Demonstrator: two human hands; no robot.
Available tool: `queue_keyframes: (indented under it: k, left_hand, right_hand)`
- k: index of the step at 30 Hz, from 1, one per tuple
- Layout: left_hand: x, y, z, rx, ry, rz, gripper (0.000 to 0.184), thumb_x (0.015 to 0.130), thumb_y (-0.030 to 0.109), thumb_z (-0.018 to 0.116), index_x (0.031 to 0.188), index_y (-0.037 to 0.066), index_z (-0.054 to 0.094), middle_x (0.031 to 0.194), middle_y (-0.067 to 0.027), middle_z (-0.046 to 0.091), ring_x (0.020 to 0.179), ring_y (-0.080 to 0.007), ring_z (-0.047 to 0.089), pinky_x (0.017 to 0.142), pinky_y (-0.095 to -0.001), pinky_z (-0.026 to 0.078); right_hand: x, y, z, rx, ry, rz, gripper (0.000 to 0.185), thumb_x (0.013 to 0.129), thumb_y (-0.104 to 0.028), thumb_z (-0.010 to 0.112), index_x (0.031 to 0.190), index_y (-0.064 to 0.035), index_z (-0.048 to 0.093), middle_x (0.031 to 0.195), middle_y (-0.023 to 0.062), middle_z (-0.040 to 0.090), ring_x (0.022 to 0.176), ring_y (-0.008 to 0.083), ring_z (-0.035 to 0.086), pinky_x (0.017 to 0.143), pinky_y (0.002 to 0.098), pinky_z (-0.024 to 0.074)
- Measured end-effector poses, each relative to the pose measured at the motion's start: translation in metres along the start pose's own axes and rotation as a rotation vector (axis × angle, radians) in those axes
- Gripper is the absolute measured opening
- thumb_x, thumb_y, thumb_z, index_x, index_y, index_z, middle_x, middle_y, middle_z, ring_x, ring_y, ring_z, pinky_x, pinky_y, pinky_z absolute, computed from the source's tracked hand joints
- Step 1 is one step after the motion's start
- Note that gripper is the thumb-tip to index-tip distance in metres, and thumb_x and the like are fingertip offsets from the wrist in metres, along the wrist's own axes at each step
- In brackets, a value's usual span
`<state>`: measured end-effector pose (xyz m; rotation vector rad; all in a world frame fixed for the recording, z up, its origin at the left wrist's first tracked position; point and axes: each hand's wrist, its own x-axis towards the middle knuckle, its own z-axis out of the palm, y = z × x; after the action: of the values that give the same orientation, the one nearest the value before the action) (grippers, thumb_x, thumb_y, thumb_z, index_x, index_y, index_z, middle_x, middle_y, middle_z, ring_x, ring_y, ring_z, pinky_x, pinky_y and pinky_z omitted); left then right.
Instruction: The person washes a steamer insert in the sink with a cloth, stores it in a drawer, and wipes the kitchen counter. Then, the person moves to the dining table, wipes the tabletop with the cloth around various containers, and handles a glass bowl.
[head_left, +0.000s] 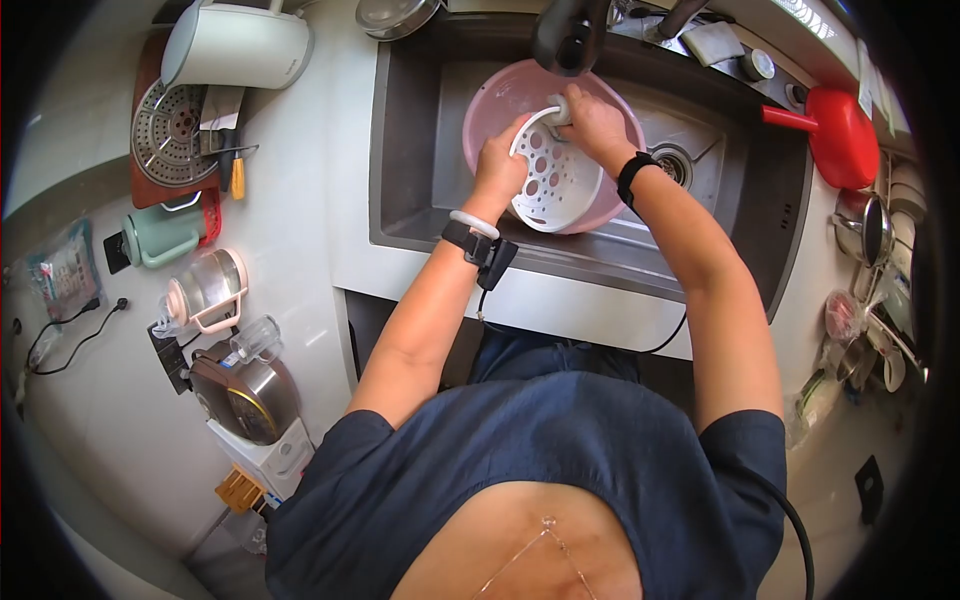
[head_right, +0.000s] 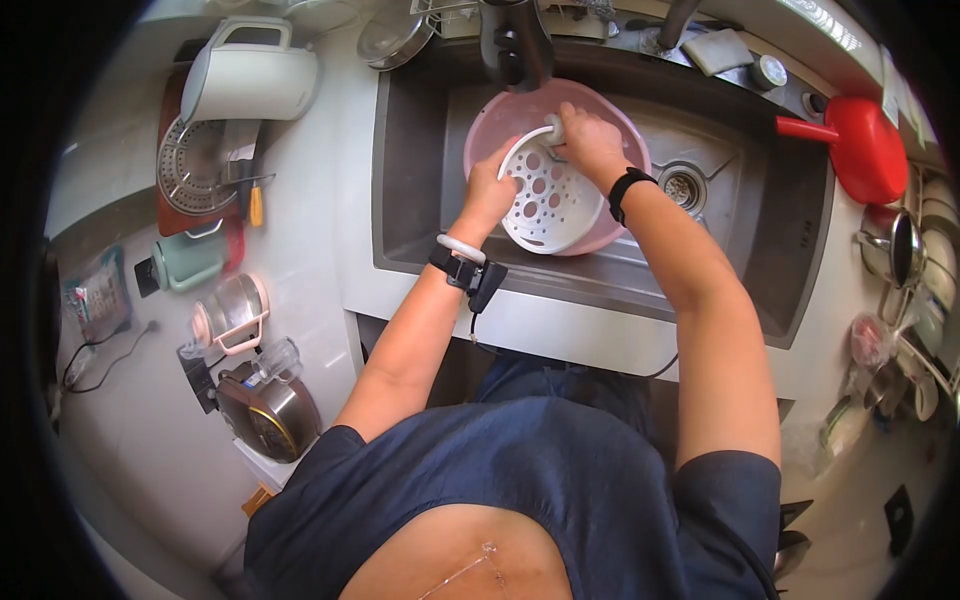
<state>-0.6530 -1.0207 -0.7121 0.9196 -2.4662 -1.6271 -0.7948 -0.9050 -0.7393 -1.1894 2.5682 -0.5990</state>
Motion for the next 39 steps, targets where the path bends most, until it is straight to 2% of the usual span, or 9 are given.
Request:
queue_keyframes:
  k: [2,10,12,19,23,30,35,38,39]
  left_hand:
    - [0.004,-0.003,0.001,-0.067,0.046,0.061,0.058,0.067,-0.010,0.044,0.117,0.016,0.060,0.095,-0.0211,0.061,0.092,-0.0337,0.060,0.082,-0.0354,0.047]
    - [0.019,0.003,-0.007,-0.043,0.201,0.148,0.059,0.068,-0.011,0.046,0.117,0.017,0.060,0.101,-0.0183,0.058,0.095,-0.0310,0.057,0.086,-0.0336,0.045]
    - [0.026,0.004,-0.006,-0.082,0.332,0.201,0.060,0.067,-0.013,0.046,0.118,0.016,0.060,0.102,-0.0177,0.057,0.097,-0.0313,0.057,0.087,-0.0341,0.044]
    - [0.022,0.013,-0.009,-0.016,0.410,0.186,0.061,0.068,-0.015,0.046,0.119,0.016,0.059,0.104,-0.0145,0.057,0.097,-0.0288,0.057,0.087,-0.0335,0.045]
    - [0.023,0.008,-0.011,-0.119,0.331,0.112,0.063,0.068,-0.016,0.047,0.122,0.015,0.057,0.104,-0.0140,0.057,0.097,-0.0277,0.058,0.086,-0.0324,0.045]
    - [0.029,0.014,-0.011,-0.299,0.208,0.033,0.063,0.066,-0.016,0.047,0.127,0.001,0.049,0.109,-0.0150,0.062,0.100,-0.0189,0.059,0.085,-0.0276,0.045]
    - [0.038,0.008,-0.017,-0.291,0.159,0.064,0.063,0.066,-0.013,0.050,0.127,-0.002,0.047,0.105,-0.0147,0.064,0.097,-0.0169,0.060,0.083,-0.0261,0.045]
    - [0.029,0.008,-0.022,-0.262,0.037,-0.010,0.068,0.068,-0.002,0.060,0.132,-0.003,0.039,0.117,-0.0179,0.057,0.106,-0.0254,0.057,0.088,-0.0303,0.044]
    - [0.019,0.018,-0.022,0.046,0.082,-0.096,0.072,0.069,0.006,0.063,0.135,-0.002,0.034,0.123,-0.0198,0.050,0.112,-0.0315,0.050,0.093,-0.0328,0.041]
  right_hand:
    - [-0.002,0.000,-0.005,0.132,-0.082,0.222,0.043,0.068,-0.025,0.072,0.098,-0.0059,0.048,0.089,0.0167,0.064,0.086,0.0356,0.061,0.070,0.0455,0.0480]
    - [-0.039,0.009,0.047,0.327,0.070,0.623,0.049,0.068,-0.025,0.070,0.105,0.0015,0.052,0.087,0.0223,0.065,0.083,0.0316,0.065,0.068,0.0412,0.0518]
    - [-0.045,-0.004,0.043,0.976,-0.184,0.766,0.049,0.067,-0.020,0.070,0.108,0.0011,0.053,0.088,0.0149,0.065,0.084,0.0213,0.064,0.058,0.0378,0.0542]
    - [-0.057,-0.054,0.038,1.579,-0.416,1.030,0.030,0.075,-0.022,0.070,0.098,-0.0034,0.063,0.080,0.0060,0.062,0.059,0.0132,0.059,0.053,0.0268,0.0549]
    - [-0.048,-0.021,0.047,1.359,-0.252,0.822,0.035,0.068,-0.017,0.072,0.089,0.0092,0.061,0.079,0.0136,0.064,0.060,0.0207,0.064,0.047,0.0298,0.0540]
    - [-0.026,0.005,0.034,0.660,-0.278,0.721,0.032,0.069,-0.016,0.065,0.084,0.0125,0.062,0.077,0.0230,0.064,0.057,0.0259,0.065,0.047,0.0349,0.0530]
    - [-0.026,0.013,0.052,0.485,-0.147,0.642,0.032,0.074,-0.019,0.061,0.088,0.0103,0.062,0.080,0.0270,0.063,0.071,0.0344,0.066,0.064,0.0405,0.0520]
    - [-0.030,0.015,0.032,0.562,-0.194,0.692,0.034,0.077,-0.022,0.057,0.090,0.0084,0.062,0.084,0.0275,0.063,0.079,0.0387,0.064,0.073,0.0429,0.0499]
    - [-0.031,0.018,0.030,0.567,-0.192,0.693,0.034,0.077,-0.022,0.057,0.090,0.0084,0.062,0.084,0.0275,0.063,0.079,0.0387,0.064,0.073,0.0429,0.0499]
